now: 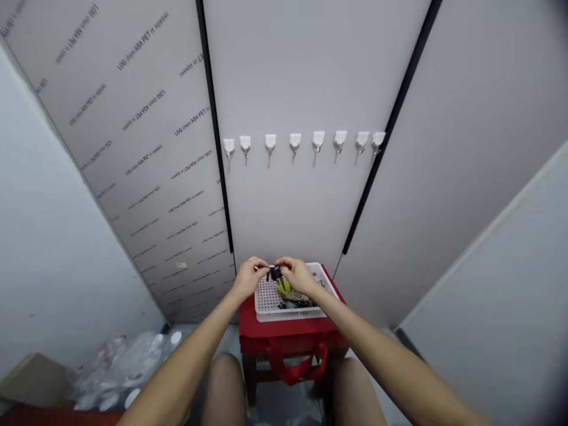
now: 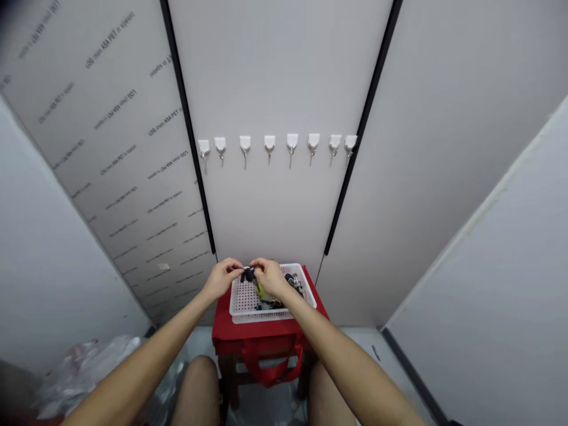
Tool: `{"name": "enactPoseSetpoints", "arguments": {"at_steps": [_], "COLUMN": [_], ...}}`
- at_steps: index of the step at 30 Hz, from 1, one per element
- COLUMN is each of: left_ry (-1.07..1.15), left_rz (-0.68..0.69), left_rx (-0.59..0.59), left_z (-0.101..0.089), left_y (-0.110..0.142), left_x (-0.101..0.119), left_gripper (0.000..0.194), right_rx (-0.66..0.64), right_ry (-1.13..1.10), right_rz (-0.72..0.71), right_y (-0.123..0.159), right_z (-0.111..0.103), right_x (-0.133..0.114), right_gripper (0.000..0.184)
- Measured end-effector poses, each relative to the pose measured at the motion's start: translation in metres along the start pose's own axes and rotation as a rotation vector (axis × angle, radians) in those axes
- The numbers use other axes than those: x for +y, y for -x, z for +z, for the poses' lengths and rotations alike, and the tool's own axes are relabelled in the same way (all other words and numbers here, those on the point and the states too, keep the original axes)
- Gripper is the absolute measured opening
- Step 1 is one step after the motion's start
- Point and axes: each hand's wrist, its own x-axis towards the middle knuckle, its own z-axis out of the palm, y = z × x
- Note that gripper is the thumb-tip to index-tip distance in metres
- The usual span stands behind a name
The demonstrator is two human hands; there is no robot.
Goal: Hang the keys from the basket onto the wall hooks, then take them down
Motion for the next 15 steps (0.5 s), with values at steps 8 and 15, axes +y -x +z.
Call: {"name": "enactPoseSetpoints", "arguments": {"at_steps": [8,15], "left_ry": [0.287,0.479], "left_rz": [-0.137,-0.022], "left_rx": [0.02,0.383], "left_z": [-0.051,-0.123], "left_y": [-0.035,-0.088], "left_x": [0.028,0.077], "left_gripper": [0.007,0.009], "right_rx": [-0.07,0.104], "right_ry": [-0.154,-0.266], "right_rz": [-0.098,-0.082], "right_y": [-0.041,-0.123], "right_z": [0.007,-0.005], "right_x": [-0.042,-0.131], "right_gripper": [0.017,0.015]}}
